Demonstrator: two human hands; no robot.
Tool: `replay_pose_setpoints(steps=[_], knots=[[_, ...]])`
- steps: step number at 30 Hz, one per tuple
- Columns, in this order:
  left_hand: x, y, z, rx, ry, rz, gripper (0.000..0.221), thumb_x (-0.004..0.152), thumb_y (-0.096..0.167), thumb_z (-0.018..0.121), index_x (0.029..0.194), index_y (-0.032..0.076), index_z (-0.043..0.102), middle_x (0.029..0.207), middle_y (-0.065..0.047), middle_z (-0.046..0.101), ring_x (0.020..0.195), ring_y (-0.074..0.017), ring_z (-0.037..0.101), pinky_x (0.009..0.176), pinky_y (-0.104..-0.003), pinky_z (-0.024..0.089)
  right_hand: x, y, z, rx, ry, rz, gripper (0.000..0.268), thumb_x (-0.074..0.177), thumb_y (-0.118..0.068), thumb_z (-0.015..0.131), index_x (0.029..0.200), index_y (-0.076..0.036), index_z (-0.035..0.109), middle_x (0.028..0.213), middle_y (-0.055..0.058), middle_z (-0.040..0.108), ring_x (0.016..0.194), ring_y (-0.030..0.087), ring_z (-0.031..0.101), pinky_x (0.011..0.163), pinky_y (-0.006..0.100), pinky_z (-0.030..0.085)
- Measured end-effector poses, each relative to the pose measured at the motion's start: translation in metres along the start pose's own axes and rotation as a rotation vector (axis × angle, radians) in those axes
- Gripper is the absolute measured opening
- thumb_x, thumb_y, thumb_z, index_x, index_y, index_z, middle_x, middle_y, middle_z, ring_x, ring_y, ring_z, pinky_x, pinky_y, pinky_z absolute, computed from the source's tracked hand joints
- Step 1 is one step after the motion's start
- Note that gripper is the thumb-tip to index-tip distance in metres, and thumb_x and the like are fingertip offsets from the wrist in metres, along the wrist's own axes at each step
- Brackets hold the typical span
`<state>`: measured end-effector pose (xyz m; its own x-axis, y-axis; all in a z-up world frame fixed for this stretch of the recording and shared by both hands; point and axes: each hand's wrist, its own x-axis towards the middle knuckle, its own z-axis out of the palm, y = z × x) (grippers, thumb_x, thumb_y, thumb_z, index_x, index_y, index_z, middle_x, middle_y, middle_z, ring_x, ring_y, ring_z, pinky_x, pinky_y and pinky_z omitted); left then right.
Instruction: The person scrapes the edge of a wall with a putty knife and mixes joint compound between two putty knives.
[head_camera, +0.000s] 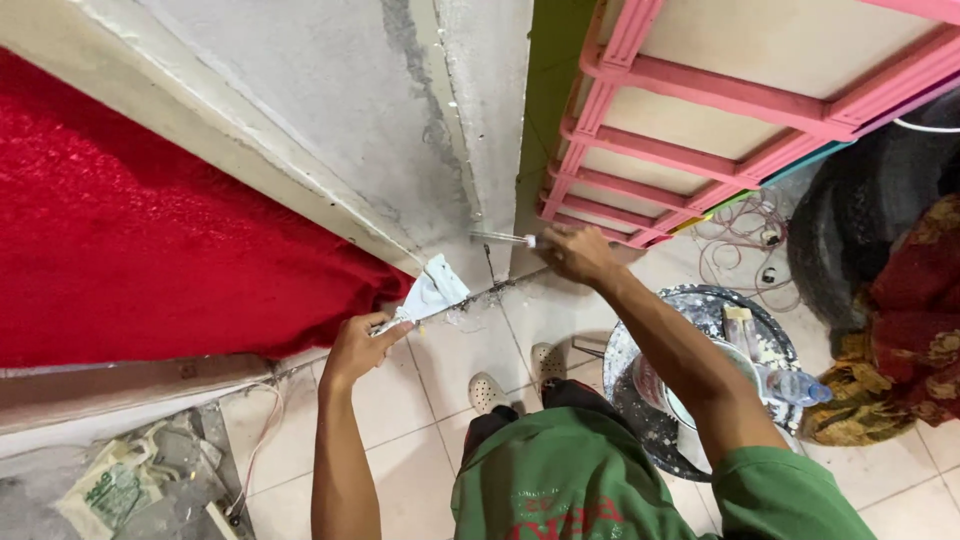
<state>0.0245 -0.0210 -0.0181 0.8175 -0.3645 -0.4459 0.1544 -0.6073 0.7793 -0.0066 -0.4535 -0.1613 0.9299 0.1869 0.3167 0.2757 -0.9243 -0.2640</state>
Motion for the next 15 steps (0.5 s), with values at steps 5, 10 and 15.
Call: replay_pose_setpoints(steps=[5,10,15], knots=[[-0.013,0.001,-0.007,-0.035,0.029,-0.050,0.034,0.085,0.036,0.080,0.076,0.004,0.072,0.051,-0.001,0.053,0.043,-0.0090,0.045,0.040,-0.029,0.034,-0.008,-0.011,-0.031,-0.079,0.040,0.107,0.024,0.098,-0.039,0.066,0.108,-0.017,0.071,0.089,0.009,0.075,0.052,0.021,0.065,0.040,0.038,0.046],[-0.022,-0.004,-0.011,0.021,0.044,-0.050,0.037,0.085,0.036,0.080,0.073,0.002,0.070,0.051,-0.001,0.053,0.043,-0.0093,0.047,0.041,-0.030,0.035,-0.037,-0.017,-0.039,-0.016,0.023,0.150,0.022,0.101,-0.037,0.065,0.093,-0.019,0.073,0.086,0.005,0.076,0.054,0.017,0.065,0.037,0.036,0.044],[-0.022,-0.001,-0.005,0.020,0.039,-0.063,0.037,0.084,0.036,0.081,0.077,0.001,0.072,0.052,-0.001,0.052,0.044,-0.0095,0.047,0.042,-0.030,0.037,-0.001,-0.035,-0.038,0.017,0.050,0.087,0.027,0.099,-0.040,0.068,0.101,-0.013,0.074,0.083,0.008,0.074,0.048,0.019,0.061,0.040,0.035,0.044]])
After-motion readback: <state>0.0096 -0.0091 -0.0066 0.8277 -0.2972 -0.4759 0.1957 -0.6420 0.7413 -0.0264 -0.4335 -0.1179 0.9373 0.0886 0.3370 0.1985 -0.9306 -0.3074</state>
